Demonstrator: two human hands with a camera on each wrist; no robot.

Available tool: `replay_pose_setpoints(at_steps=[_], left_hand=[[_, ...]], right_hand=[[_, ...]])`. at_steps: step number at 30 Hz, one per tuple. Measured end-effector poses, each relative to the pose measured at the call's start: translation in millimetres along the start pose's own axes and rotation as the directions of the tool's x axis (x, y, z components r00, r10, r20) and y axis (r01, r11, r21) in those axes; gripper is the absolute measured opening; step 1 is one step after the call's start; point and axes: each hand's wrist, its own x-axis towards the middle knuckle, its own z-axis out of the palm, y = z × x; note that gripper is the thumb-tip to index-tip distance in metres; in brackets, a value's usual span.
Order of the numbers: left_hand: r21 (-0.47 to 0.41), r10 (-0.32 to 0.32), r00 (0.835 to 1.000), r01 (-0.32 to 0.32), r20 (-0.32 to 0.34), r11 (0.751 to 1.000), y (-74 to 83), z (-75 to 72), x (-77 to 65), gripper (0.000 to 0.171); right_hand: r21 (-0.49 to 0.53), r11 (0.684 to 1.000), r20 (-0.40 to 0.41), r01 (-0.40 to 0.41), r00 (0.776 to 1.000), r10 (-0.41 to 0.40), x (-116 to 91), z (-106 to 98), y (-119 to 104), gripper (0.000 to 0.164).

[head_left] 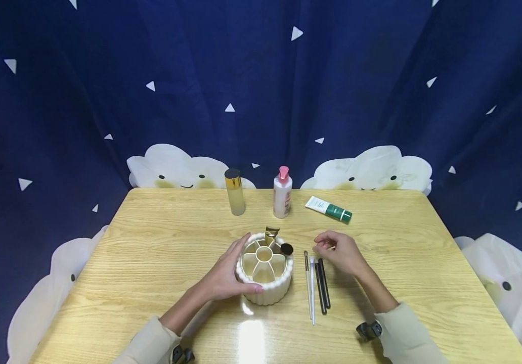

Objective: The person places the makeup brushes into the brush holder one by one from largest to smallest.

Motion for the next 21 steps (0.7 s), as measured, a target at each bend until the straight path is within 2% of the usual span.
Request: replay_pose_setpoints(at_steps=[5, 10, 13, 21], left_hand=[[-0.002, -0.001, 1.000, 0.001, 0.000, 1.000, -0.2, 0.0, 0.3, 0.124], [0.000, -0.002, 1.000, 0.002, 0.002, 1.000, -1.1, 0.2, 0.1, 0.124], [0.001, 0.002, 1.000, -0.002, 0.001, 1.000, -1.4, 0.3, 0.4, 0.124], [0.005, 0.000, 1.000, 0.000, 0.004, 1.000, -0.8, 0.4, 0.8, 0.124]], right_hand=[[-0.048, 0.994, 0.046, -0.098, 0.994, 0.100, -7, 3, 15, 0.025], [-0.053, 0.978, 0.090, -0.200, 0.975, 0.204, -14, 7, 27, 0.031], [-0.058, 0.972, 0.103, -0.228, 0.967, 0.233, -16, 10, 30, 0.031], [-0.133, 0.959, 0.070, -0.252, 0.962, 0.263, -16, 11, 33, 0.027]])
